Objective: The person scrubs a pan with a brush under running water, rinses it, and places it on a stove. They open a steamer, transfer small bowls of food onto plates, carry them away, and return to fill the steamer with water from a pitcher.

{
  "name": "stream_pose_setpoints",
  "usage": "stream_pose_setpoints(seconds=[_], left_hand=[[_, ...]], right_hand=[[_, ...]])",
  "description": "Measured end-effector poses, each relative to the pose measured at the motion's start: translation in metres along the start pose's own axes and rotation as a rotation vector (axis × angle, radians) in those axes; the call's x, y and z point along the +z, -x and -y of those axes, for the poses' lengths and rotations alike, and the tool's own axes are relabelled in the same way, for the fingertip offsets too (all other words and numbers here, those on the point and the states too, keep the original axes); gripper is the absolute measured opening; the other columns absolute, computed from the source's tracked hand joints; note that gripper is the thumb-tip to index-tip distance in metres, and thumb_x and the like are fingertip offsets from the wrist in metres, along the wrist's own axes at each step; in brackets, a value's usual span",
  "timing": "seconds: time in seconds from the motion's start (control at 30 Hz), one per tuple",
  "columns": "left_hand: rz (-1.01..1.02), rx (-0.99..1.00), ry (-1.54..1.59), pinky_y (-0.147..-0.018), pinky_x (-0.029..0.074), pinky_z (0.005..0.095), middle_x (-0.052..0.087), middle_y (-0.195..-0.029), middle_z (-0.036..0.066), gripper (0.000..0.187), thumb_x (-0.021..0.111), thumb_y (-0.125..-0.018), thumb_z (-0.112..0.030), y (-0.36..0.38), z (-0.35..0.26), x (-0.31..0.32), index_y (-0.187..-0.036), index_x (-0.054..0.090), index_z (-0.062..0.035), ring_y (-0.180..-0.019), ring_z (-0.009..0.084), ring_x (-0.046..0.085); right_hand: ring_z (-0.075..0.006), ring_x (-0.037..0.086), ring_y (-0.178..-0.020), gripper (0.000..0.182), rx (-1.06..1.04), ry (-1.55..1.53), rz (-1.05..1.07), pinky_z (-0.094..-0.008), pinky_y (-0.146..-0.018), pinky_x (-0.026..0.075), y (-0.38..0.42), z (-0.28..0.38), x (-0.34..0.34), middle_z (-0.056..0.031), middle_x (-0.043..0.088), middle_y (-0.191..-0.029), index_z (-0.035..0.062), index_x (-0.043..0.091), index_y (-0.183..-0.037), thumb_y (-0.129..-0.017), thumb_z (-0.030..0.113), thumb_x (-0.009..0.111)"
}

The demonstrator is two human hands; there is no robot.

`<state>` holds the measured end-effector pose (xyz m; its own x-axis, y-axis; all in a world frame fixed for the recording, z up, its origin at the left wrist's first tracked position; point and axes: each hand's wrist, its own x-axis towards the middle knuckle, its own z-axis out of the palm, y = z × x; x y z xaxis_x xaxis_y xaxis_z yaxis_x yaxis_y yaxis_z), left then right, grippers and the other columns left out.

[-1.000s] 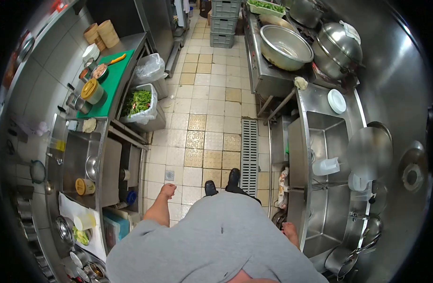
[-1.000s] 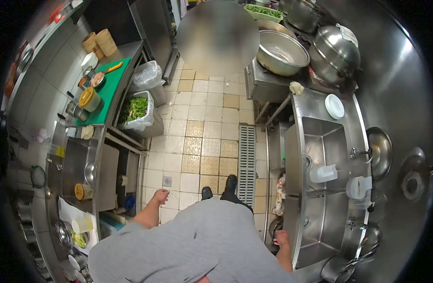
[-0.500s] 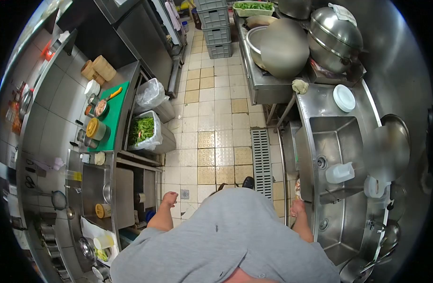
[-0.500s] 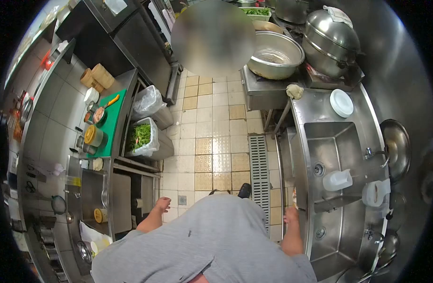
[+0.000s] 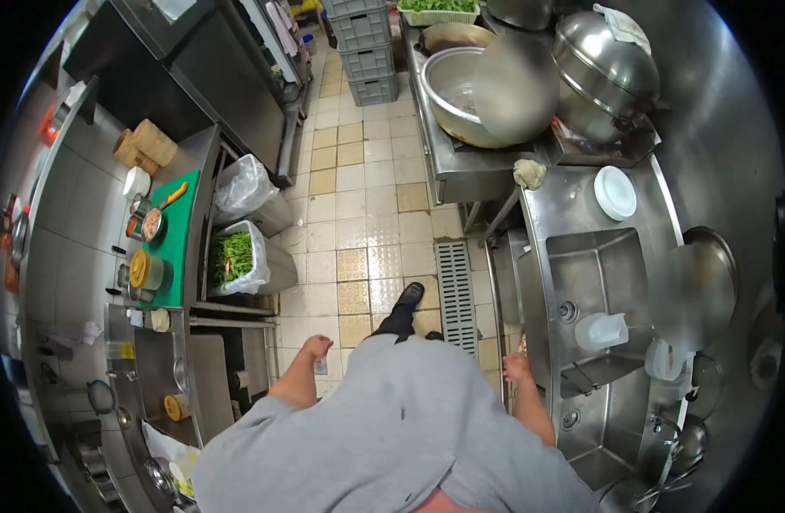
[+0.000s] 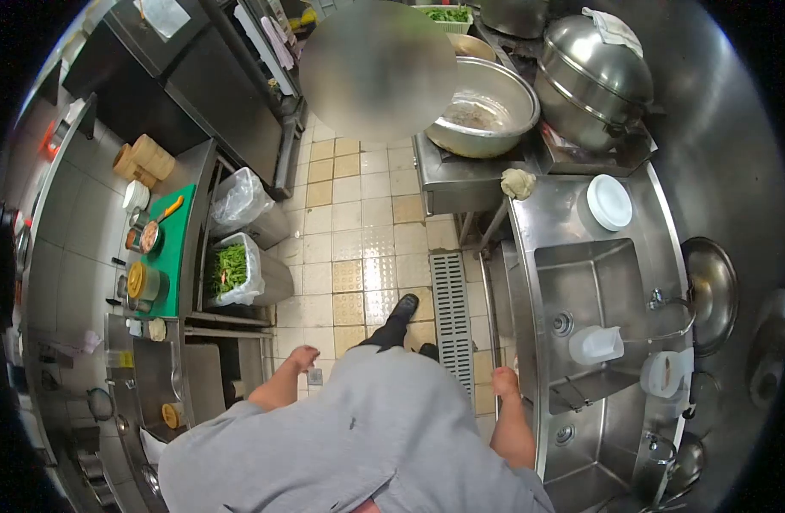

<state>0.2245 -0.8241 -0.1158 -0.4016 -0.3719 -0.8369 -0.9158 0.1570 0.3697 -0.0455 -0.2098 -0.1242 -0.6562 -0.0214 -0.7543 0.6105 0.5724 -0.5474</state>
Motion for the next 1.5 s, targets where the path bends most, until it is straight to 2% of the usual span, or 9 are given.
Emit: stream_pose_setpoints(seconds=[0.07, 0.13, 0.2, 0.5, 0.77, 0.9, 1.0, 1.2, 1.5], left_hand=[[-0.008, -0.039, 0.076, -0.069, 0.053, 0.0484, 0.063, -0.091, 0.006, 0.037, 0.06, -0.091, -0.031, 0.011, -0.039, -0.017, -0.121, 0.061, -0.0108, -0.081, 0.0255, 0.062], [-0.04, -0.019, 0.167, -0.066, 0.053, 0.0448, 0.063, -0.082, 0.009, 0.033, 0.06, -0.088, -0.032, -0.006, -0.082, -0.038, -0.11, 0.064, -0.0077, -0.079, 0.0243, 0.062], [0.033, -0.013, 0.161, -0.065, 0.05, 0.046, 0.06, -0.089, 0.008, 0.03, 0.056, -0.091, -0.032, -0.035, -0.11, -0.057, -0.111, 0.06, -0.0095, -0.076, 0.0236, 0.059], [0.221, 0.199, -0.229, -0.08, 0.048, 0.0535, 0.059, -0.115, 0.008, 0.04, 0.055, -0.094, -0.033, -0.142, -0.302, -0.126, -0.129, 0.051, -0.0155, -0.099, 0.0296, 0.06], [0.271, 0.328, -0.176, -0.076, 0.05, 0.0484, 0.059, -0.12, 0.011, 0.04, 0.056, -0.097, -0.034, -0.17, -0.431, -0.099, -0.131, 0.05, -0.0135, -0.097, 0.0283, 0.061], [0.337, 0.341, -0.263, -0.071, 0.051, 0.0456, 0.06, -0.107, 0.008, 0.041, 0.059, -0.095, -0.034, -0.177, -0.434, -0.069, -0.129, 0.052, -0.0128, -0.089, 0.026, 0.061], [0.453, 0.327, -0.367, -0.071, 0.05, 0.0461, 0.06, -0.102, 0.006, 0.041, 0.06, -0.093, -0.034, -0.204, -0.416, -0.059, -0.128, 0.054, -0.0122, -0.086, 0.0257, 0.061], [0.507, 0.352, -0.726, -0.07, 0.049, 0.0433, 0.06, -0.11, 0.008, 0.044, 0.054, -0.094, -0.036, -0.166, -0.424, -0.052, -0.131, 0.051, -0.0107, -0.09, 0.0269, 0.061], [0.21, 0.292, -0.21, -0.066, 0.049, 0.0388, 0.063, -0.097, 0.004, 0.031, 0.059, -0.094, -0.023, -0.119, -0.475, 0.009, -0.122, 0.057, -0.012, -0.079, 0.0207, 0.062]], right_hand=[[-0.0199, 0.059, -0.051, 0.016, 0.048, -0.064, 0.084, -0.0362, -0.041, 0.048, -0.038, -0.031, -0.007, -0.0072, 0.061, -0.07, 0.0064, 0.063, -0.094, -0.091, 0.021, 0.058], [-0.0244, 0.06, -0.051, 0.019, -0.524, 1.167, 0.114, -0.0396, -0.045, 0.048, -0.051, -0.072, -0.017, -0.0128, 0.064, -0.073, 0.0054, 0.063, -0.089, -0.09, 0.023, 0.057], [-0.0267, 0.061, -0.052, 0.024, -0.21, 0.493, -0.363, -0.0419, -0.049, 0.049, 0.005, -0.04, -0.011, -0.0163, 0.065, -0.073, 0.0035, 0.063, -0.082, -0.088, 0.025, 0.056], [-0.0209, 0.062, -0.052, 0.025, 0.163, -0.135, -0.455, -0.0367, -0.049, 0.051, 0.104, 0.029, 0.012, -0.0096, 0.063, -0.062, 0.0034, 0.064, -0.074, -0.086, 0.024, 0.056], [-0.0305, 0.067, -0.063, 0.036, 0.181, 0.329, -0.419, -0.0433, -0.07, 0.056, 0.128, -0.075, 0.131, -0.014, 0.066, -0.064, 0.0007, 0.068, -0.077, -0.092, 0.027, 0.049], [-0.0346, 0.066, -0.09, 0.031, 0.226, 0.296, -0.214, -0.0437, -0.086, 0.053, 0.157, -0.06, 0.14, -0.0171, 0.07, -0.095, 0.006, 0.072, -0.092, -0.091, 0.03, 0.052], [-0.0298, 0.064, -0.106, 0.034, 0.129, 0.152, -0.266, -0.0403, -0.091, 0.05, 0.187, 0.006, 0.102, -0.0124, 0.067, -0.117, 0.0117, 0.068, -0.117, -0.092, 0.032, 0.057], [-0.007, 0.051, -0.065, 0.035, -0.088, -0.741, -0.449, -0.025, -0.056, 0.047, 0.198, 0.109, -0.057, 0.0013, 0.062, -0.09, 0.0127, 0.063, -0.123, -0.093, 0.03, 0.063], [-0.0126, 0.055, -0.071, 0.044, 0.075, -0.937, -0.936, -0.0318, -0.06, 0.051, 0.0, 0.022, -0.27, -0.0025, 0.058, -0.088, 0.0108, 0.061, -0.121, -0.086, 0.034, 0.072]])
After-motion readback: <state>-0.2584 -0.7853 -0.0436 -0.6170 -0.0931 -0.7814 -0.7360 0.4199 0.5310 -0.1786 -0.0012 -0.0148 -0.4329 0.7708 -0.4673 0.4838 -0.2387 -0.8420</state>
